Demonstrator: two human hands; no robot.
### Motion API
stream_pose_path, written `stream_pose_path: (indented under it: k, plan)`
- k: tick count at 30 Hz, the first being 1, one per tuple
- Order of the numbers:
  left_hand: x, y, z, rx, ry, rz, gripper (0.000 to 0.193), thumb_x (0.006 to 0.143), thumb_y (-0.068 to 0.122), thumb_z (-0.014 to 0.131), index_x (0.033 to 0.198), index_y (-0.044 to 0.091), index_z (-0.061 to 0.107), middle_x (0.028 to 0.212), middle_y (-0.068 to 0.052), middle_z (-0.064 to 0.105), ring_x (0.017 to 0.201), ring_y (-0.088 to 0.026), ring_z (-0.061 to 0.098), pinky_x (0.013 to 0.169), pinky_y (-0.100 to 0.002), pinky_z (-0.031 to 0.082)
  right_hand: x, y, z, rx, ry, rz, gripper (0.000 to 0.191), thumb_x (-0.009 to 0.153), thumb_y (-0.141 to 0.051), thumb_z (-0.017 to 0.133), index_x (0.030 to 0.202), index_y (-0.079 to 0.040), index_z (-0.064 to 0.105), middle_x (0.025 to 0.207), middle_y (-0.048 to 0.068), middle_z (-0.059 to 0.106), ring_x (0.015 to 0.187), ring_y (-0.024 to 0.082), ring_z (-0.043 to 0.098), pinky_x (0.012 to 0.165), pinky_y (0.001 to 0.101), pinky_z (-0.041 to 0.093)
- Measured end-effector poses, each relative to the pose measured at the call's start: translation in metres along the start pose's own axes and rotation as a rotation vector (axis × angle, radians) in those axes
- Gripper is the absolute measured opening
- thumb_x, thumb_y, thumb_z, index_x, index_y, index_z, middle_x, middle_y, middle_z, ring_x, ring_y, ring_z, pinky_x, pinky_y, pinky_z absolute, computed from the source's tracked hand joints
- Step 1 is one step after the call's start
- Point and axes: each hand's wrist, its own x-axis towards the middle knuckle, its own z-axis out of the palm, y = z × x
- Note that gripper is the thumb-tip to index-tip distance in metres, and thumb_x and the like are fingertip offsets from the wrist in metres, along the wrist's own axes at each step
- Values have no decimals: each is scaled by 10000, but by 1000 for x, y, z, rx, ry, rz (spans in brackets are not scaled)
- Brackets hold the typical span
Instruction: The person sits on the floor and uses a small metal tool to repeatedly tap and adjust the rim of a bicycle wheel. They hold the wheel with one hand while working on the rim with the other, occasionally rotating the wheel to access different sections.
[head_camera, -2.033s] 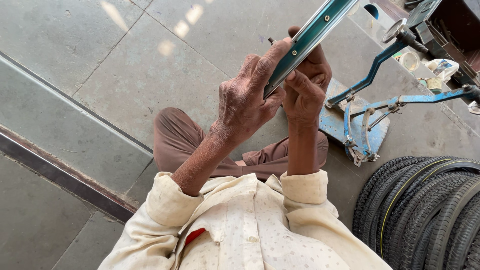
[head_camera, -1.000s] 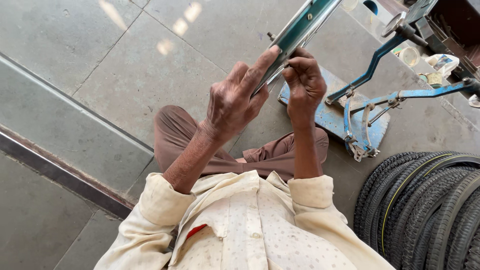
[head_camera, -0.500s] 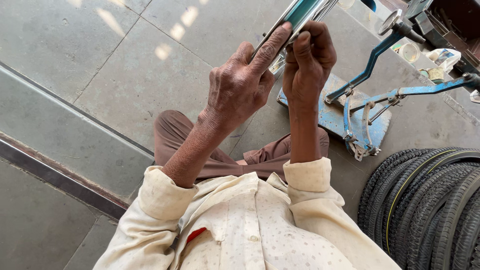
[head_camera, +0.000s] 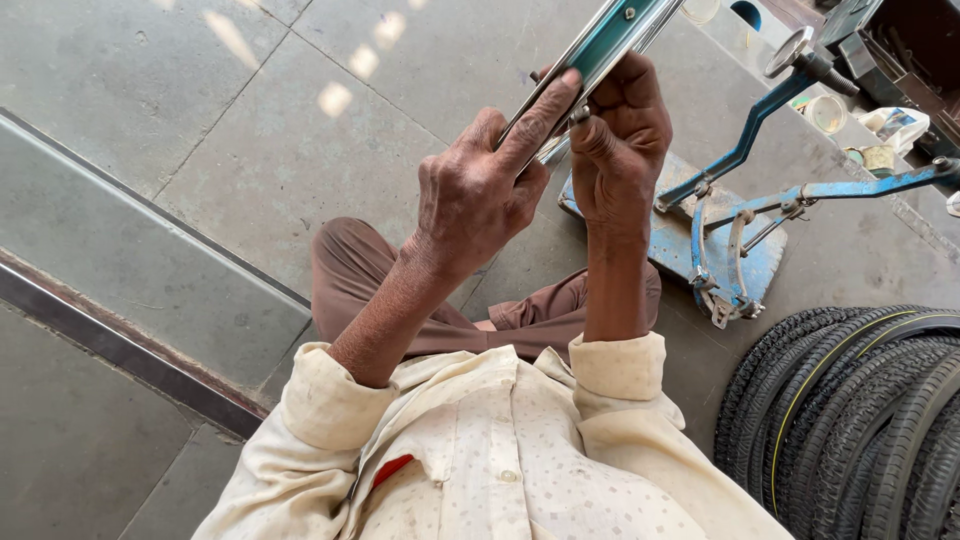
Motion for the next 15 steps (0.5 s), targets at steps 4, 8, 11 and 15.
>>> stream_pose_path:
  k: [4,8,11,15]
  plan:
    - [-2,1,-6,4,6,-20,756,979,77,721,1604,345,391,803,28,500,589,-89,467,501,-309,510,4,-3,0,-22,-56,7,517,942,-10,811,1387,49,555,1170,160,708,973,177,733,825,275,653]
    - [7,1,-12,25,9,-21,759,956,83,724,1591,353,409,801,29,502,612,-97,469,517,-313,513,11,-4,-2,-189,-26,91,471,913,36,829,1329,87,614,1091,134,724,918,150,722,769,240,629]
    - [26,-2,-12,-18,3,-17,760,975,104,734,1601,364,391,782,34,474,590,-87,481,495,-267,526,30,-1,-2,-336,-11,95,353,956,6,791,1272,78,653,1083,117,749,918,145,742,816,271,669]
    - [26,0,-14,-24,-4,-28,744,983,93,721,1593,366,392,810,45,506,645,-76,508,532,-261,559,33,0,8,-345,-8,116,382,984,-82,784,1335,34,688,840,12,692,696,30,610,616,144,518]
